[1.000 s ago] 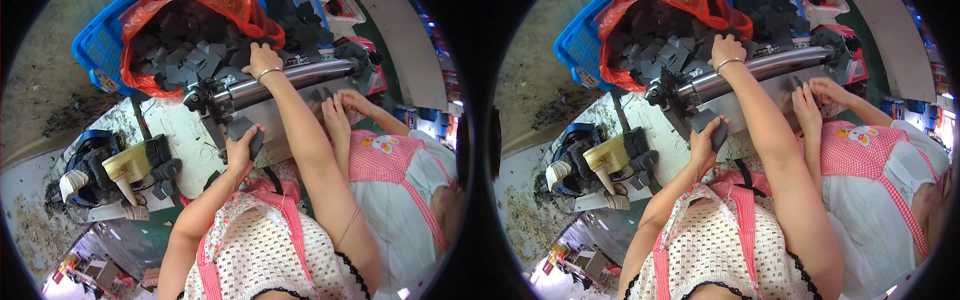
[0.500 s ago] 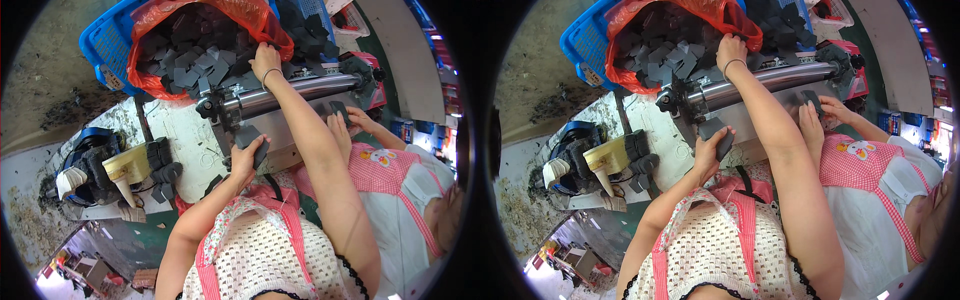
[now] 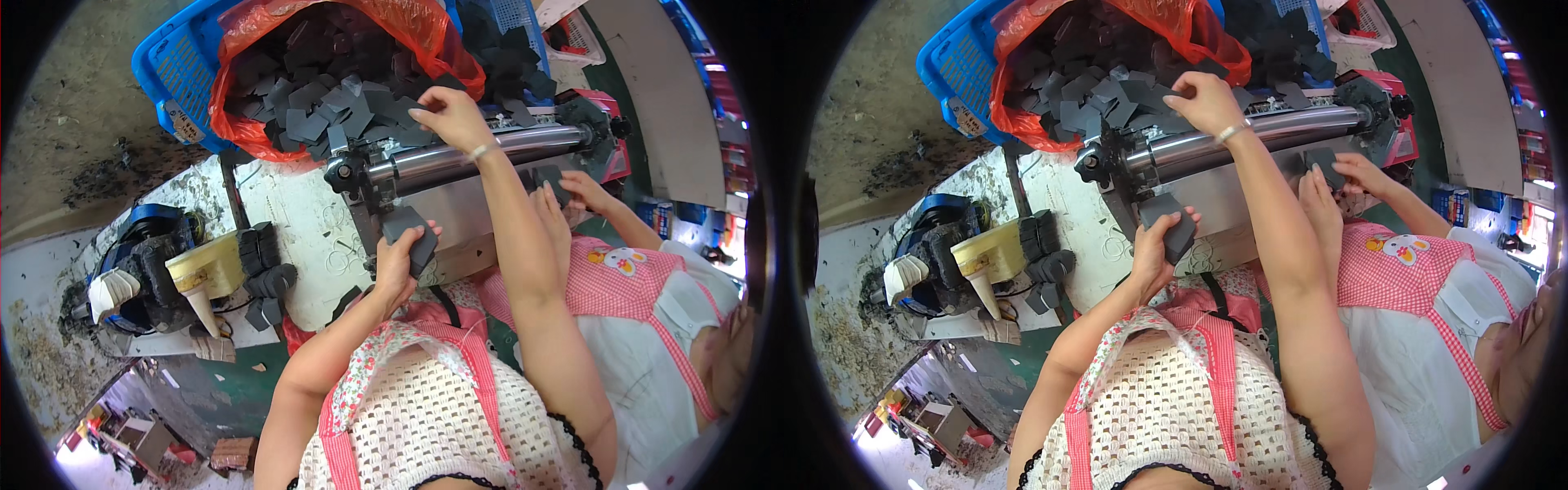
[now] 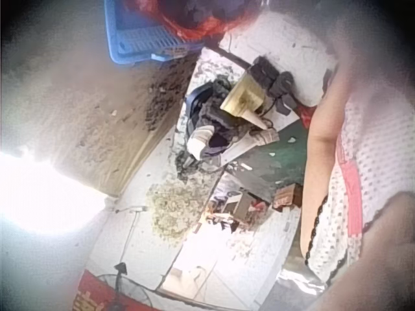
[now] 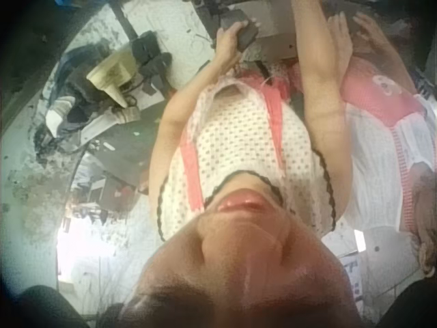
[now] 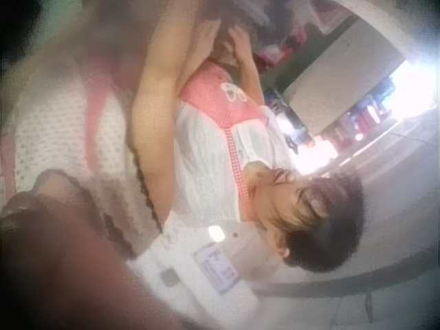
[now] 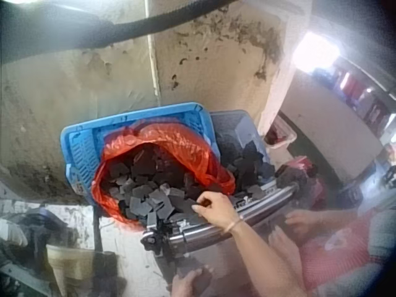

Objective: The person feeds shoe components through a rolling machine by hand.

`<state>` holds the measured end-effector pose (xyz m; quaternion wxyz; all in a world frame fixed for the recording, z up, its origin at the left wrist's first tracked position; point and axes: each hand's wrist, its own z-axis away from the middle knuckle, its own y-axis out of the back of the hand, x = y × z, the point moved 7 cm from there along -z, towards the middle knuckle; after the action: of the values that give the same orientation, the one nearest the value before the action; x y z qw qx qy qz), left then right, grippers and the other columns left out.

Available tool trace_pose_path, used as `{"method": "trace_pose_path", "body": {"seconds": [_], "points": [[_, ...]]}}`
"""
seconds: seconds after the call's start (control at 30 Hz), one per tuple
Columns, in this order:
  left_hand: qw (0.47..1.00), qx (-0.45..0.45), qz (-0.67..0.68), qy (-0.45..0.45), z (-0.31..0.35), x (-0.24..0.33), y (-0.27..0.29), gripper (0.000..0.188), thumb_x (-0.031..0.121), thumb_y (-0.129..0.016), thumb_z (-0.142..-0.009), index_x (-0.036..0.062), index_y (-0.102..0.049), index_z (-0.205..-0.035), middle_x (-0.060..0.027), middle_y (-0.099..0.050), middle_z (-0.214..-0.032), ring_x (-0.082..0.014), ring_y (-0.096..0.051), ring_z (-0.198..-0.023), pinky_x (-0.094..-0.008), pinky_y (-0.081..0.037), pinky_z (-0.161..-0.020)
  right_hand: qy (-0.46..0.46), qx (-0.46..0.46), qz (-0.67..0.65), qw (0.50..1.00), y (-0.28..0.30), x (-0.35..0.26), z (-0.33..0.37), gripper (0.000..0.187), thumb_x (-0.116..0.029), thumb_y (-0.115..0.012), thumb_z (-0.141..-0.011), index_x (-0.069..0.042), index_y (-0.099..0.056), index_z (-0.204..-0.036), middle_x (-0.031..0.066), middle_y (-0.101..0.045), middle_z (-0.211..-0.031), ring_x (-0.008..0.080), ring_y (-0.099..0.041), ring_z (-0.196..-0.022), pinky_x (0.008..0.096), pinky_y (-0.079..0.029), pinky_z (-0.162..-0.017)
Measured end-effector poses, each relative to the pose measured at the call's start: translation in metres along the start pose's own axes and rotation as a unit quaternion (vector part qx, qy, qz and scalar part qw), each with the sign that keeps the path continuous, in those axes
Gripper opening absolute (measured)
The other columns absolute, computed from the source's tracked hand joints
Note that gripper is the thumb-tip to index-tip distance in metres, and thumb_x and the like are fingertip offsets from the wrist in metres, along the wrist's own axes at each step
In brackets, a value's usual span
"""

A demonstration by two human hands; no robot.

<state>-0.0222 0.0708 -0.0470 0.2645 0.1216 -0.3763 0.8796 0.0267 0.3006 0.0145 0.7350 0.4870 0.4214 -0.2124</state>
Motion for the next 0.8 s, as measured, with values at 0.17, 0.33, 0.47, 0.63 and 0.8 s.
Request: {"method": "trace_pose_path", "body": {"seconds": [0.17, 0.33, 0.47, 0.63, 0.8], "points": [[1.000, -0.017, 0.009, -0.002, 0.004, 0.004, -0.005, 0.019, 0.002, -0.059, -0.088, -0.0084, -0.058, -0.104, -0.0160, -0.066, -0.102, -0.0227, -0.067, -0.094, -0.0305, -0.056, -0.083, -0.083, -0.041, -0.279, 0.956, 0.009, 0.019, 0.104, 0.014, -0.011, -0.069, -0.085, -0.002, -0.060, -0.091, 0.0008, -0.062, -0.071, 0.0058, -0.058, -0.058, 0.0184, -0.043, -0.052], [0.999, -0.036, -0.006, -0.001, 0.001, -0.006, -0.005, 0.022, 0.004, -0.062, -0.088, -0.0080, -0.059, -0.105, -0.0155, -0.066, -0.102, -0.0233, -0.067, -0.094, -0.0308, -0.056, -0.082, -0.279, -0.026, -0.233, 0.931, -0.001, 0.099, 0.153, 0.016, -0.012, -0.069, -0.085, -0.001, -0.058, -0.089, 0.0062, -0.066, -0.071, 0.0067, -0.059, -0.052, 0.0155, -0.042, -0.045], [0.999, -0.031, -0.033, -0.002, -0.001, -0.006, -0.004, 0.026, 0.008, -0.066, -0.087, -0.0070, -0.057, -0.107, -0.0151, -0.065, -0.102, -0.0249, -0.067, -0.091, -0.0327, -0.057, -0.080, -0.287, 0.061, -0.339, 0.894, -0.015, 0.094, 0.154, 0.028, -0.011, -0.074, -0.080, 0.002, -0.056, -0.098, 0.0091, -0.066, -0.076, 0.0105, -0.062, -0.058, 0.0188, -0.047, -0.050], [0.998, 0.037, -0.048, -0.010, -0.008, -0.009, -0.004, 0.023, 0.011, -0.069, -0.086, -0.0039, -0.061, -0.102, -0.0104, -0.066, -0.093, -0.0171, -0.066, -0.080, -0.0285, -0.056, -0.068, -0.146, 0.008, -0.108, 0.983, -0.016, 0.057, 0.167, 0.038, -0.006, -0.078, -0.073, 0.003, -0.058, -0.104, 0.0089, -0.065, -0.087, 0.0111, -0.063, -0.071, 0.0237, -0.050, -0.062], [1.000, 0.008, -0.020, -0.017, -0.010, -0.010, -0.015, 0.024, 0.012, -0.069, -0.086, -0.0021, -0.060, -0.103, -0.0075, -0.064, -0.095, -0.0163, -0.065, -0.081, -0.0284, -0.055, -0.070, -0.061, 0.088, -0.005, 0.994, -0.009, 0.034, 0.174, 0.018, -0.006, -0.077, -0.073, 0.002, -0.064, -0.082, 0.0091, -0.066, -0.080, 0.0130, -0.063, -0.065, 0.0248, -0.051, -0.062]]}}
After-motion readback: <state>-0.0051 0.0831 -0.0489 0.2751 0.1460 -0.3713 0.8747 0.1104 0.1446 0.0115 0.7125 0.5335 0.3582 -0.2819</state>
